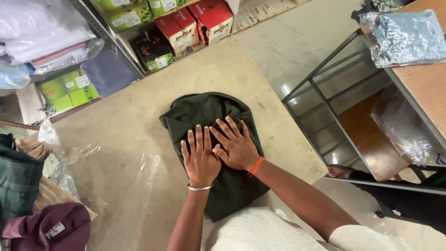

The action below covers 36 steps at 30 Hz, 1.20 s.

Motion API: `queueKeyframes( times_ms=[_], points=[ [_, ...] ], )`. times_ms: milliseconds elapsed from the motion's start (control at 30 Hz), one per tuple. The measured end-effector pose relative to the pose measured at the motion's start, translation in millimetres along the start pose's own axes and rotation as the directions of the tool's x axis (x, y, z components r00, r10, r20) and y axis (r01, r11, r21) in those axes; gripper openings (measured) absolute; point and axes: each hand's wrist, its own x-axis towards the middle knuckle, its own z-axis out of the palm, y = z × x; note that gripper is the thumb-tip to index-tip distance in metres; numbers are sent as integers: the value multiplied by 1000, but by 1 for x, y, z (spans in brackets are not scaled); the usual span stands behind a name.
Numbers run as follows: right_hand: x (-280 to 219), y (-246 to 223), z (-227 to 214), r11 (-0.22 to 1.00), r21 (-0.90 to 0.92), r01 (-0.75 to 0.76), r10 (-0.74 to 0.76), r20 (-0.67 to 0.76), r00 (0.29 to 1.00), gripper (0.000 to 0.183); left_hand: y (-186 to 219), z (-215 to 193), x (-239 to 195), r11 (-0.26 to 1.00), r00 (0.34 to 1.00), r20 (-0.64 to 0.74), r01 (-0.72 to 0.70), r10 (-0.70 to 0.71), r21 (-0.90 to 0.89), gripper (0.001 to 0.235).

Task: The person folds a dark green shirt on a table, smoothing it flat and folding the sleeves and body into a neat rectangle, then wraps the folded shirt in a clear plastic bag. They then take an olive green shirt, unfold it, and spread it flat on the table to begin folding it.

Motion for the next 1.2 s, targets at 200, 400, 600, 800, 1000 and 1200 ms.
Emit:
queueKeyframes(
  times_ms=[200,400,600,800,1000,1200],
  points=[
    [2,-1,-1,1000,11,6,-7,22,1000,66,-3,-3,3,999,997,76,7,-10,37,56],
    [4,-3,-10,999,36,6,-6,12,1000,64,-2,-10,7,993,1000,14,-4,6,-116,54],
    [5,-2,-12,998,56,-1,0,8,1000,62,0,-11,11,992,1000,-4,-9,9,-129,55],
    [5,-5,-12,997,72,-20,18,28,999,62,-3,-15,10,992,1000,1,-17,17,-121,55],
    [6,-6,-12,999,44,-14,12,50,999,61,-5,-15,6,994,1000,29,6,-3,-114,54],
    [1,-2,-11,998,51,-30,30,0,1000,62,1,-16,7,993,999,11,-37,38,-111,52]
  ],
)
